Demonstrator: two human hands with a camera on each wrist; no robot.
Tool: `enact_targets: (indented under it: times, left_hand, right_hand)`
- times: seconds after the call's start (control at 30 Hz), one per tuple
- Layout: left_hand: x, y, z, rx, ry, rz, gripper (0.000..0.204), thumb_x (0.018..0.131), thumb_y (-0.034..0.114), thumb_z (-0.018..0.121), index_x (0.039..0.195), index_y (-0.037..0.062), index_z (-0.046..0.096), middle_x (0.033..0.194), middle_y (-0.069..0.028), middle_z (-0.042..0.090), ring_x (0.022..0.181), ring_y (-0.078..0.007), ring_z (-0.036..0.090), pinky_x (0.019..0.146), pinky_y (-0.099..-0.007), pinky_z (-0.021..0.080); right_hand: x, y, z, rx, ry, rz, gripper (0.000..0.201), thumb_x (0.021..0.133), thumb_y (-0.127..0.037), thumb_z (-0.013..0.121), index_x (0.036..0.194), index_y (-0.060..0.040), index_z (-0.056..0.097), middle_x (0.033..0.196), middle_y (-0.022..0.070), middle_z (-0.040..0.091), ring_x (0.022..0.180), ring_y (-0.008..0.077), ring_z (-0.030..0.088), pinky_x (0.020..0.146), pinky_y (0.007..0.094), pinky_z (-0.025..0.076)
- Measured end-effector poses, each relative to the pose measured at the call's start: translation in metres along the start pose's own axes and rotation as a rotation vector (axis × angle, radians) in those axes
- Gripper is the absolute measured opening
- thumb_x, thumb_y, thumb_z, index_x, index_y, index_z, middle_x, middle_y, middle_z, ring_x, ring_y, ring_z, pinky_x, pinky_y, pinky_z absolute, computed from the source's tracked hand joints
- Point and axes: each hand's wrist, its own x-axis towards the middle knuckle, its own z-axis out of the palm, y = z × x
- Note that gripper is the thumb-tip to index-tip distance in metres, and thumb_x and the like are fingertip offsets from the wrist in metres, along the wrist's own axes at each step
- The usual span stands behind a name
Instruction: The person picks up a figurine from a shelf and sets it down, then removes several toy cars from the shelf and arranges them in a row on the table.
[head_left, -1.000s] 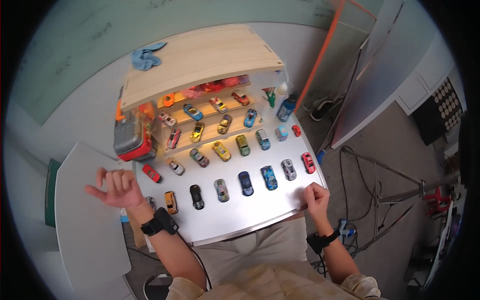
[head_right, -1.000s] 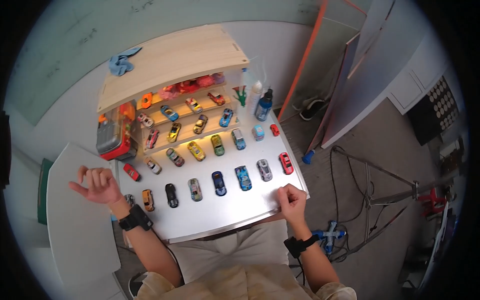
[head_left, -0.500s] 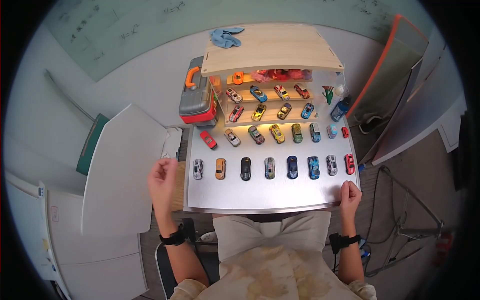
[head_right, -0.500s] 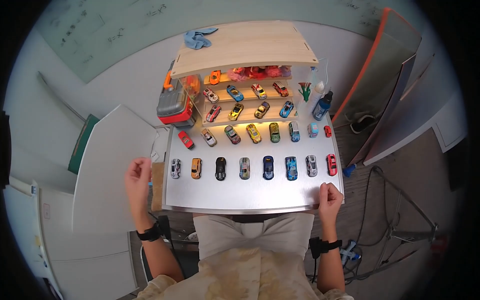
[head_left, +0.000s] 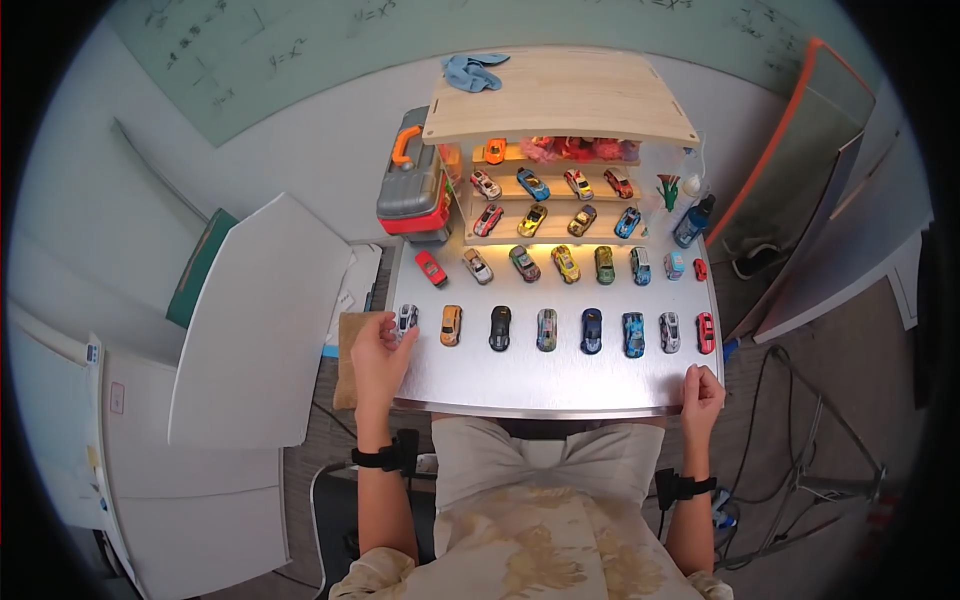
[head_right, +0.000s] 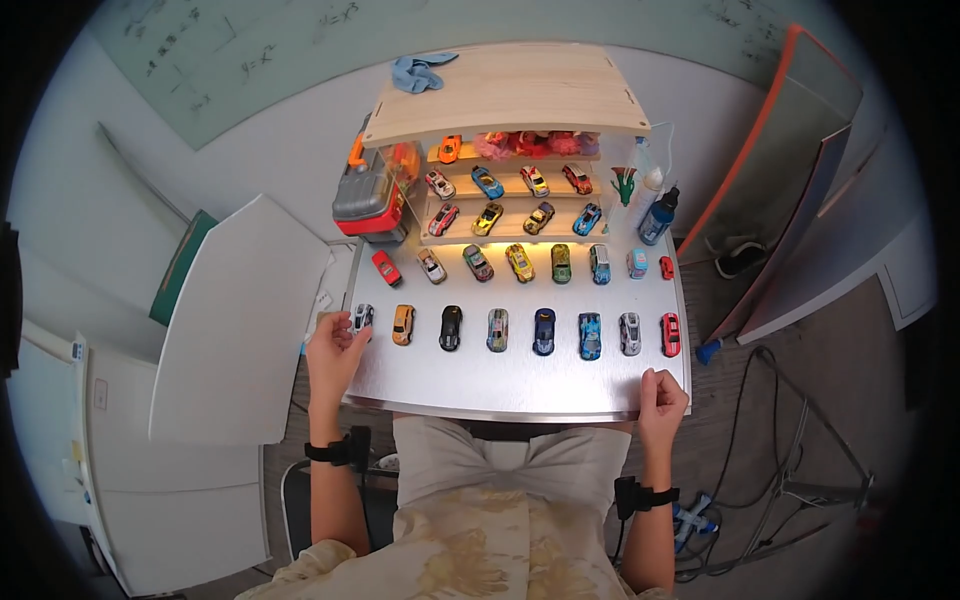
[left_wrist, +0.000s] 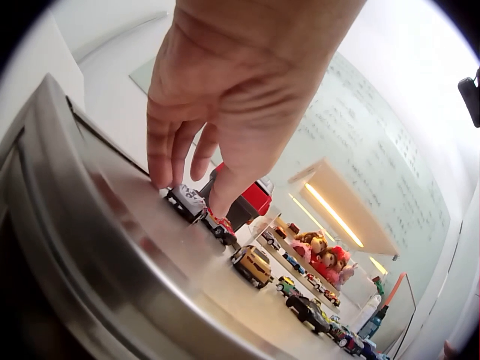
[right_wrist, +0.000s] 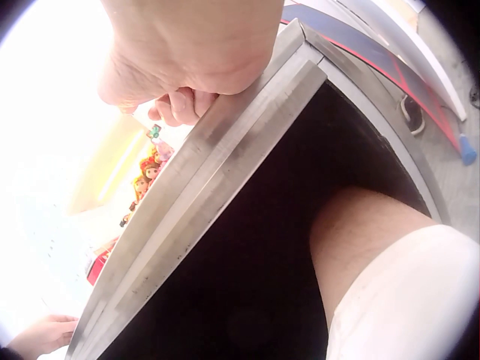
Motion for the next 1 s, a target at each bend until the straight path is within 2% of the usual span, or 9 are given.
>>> enact_targets:
  times: [0.17,0.47,0.57,0.67,0.87,1.0]
  left_hand:
    - [0.005,-0.001,0.006,-0.018,0.001,-0.046,0.038,0.083,0.013,0.085,0.112,-0.0038,0.068,0.088,-0.0049,0.068,0.072,-0.0082,0.058,0.066,-0.0232,0.052]
    - [0.035,-0.001,0.022,0.02,0.088,0.023,0.032,0.083,0.015,0.083,0.105,-0.0038,0.068,0.079,-0.0052,0.067,0.068,-0.0104,0.06,0.065,-0.0252,0.052]
    - [0.038,-0.004,0.027,0.037,0.079,0.002,0.03,0.082,0.015,0.082,0.102,-0.0032,0.068,0.079,-0.0081,0.067,0.067,-0.0167,0.063,0.064,-0.0312,0.053]
    - [0.038,-0.004,0.027,0.09,0.078,0.009,0.035,0.083,0.019,0.085,0.103,-0.004,0.067,0.079,-0.0052,0.066,0.067,-0.0115,0.061,0.063,-0.0265,0.052]
    - [0.037,0.001,0.023,0.125,0.077,-0.005,0.046,0.081,0.03,0.089,0.104,-0.0033,0.067,0.079,-0.0056,0.066,0.067,-0.0122,0.061,0.063,-0.0265,0.052]
    - [0.033,0.006,0.014,0.044,0.137,-0.008,0.043,0.086,0.031,0.086,0.106,-0.0026,0.068,0.078,-0.0043,0.065,0.067,-0.0138,0.06,0.064,-0.0274,0.053]
  right_hand:
    - [0.0,-0.001,0.001,0.018,0.007,-0.008,0.034,0.106,-0.014,0.061,0.073,-0.0068,0.052,0.066,-0.0109,0.041,0.06,-0.0015,0.032,0.053,0.0224,0.021]
    - [0.0,-0.002,0.002,0.027,0.004,-0.004,0.034,0.106,-0.014,0.061,0.074,-0.0061,0.053,0.066,-0.0107,0.042,0.059,-0.0014,0.032,0.052,0.0221,0.021]
    - [0.0,-0.004,0.002,-0.009,-0.007,-0.007,0.037,0.108,-0.016,0.058,0.073,-0.0079,0.048,0.063,-0.0082,0.042,0.056,0.0005,0.033,0.051,0.0228,0.022]
    - [0.0,-0.004,0.003,0.002,-0.008,-0.016,0.037,0.108,-0.016,0.058,0.073,-0.0079,0.048,0.064,-0.0083,0.042,0.056,0.0002,0.033,0.052,0.0228,0.022]
    - [-0.002,-0.006,0.003,0.035,-0.005,0.0,0.033,0.105,-0.014,0.062,0.074,-0.0062,0.053,0.066,-0.011,0.041,0.06,-0.0014,0.032,0.053,0.0227,0.02]
    - [-0.001,-0.006,0.002,0.026,-0.012,-0.017,0.034,0.106,-0.014,0.061,0.074,-0.0064,0.052,0.066,-0.0111,0.041,0.06,-0.0013,0.031,0.053,0.023,0.02]
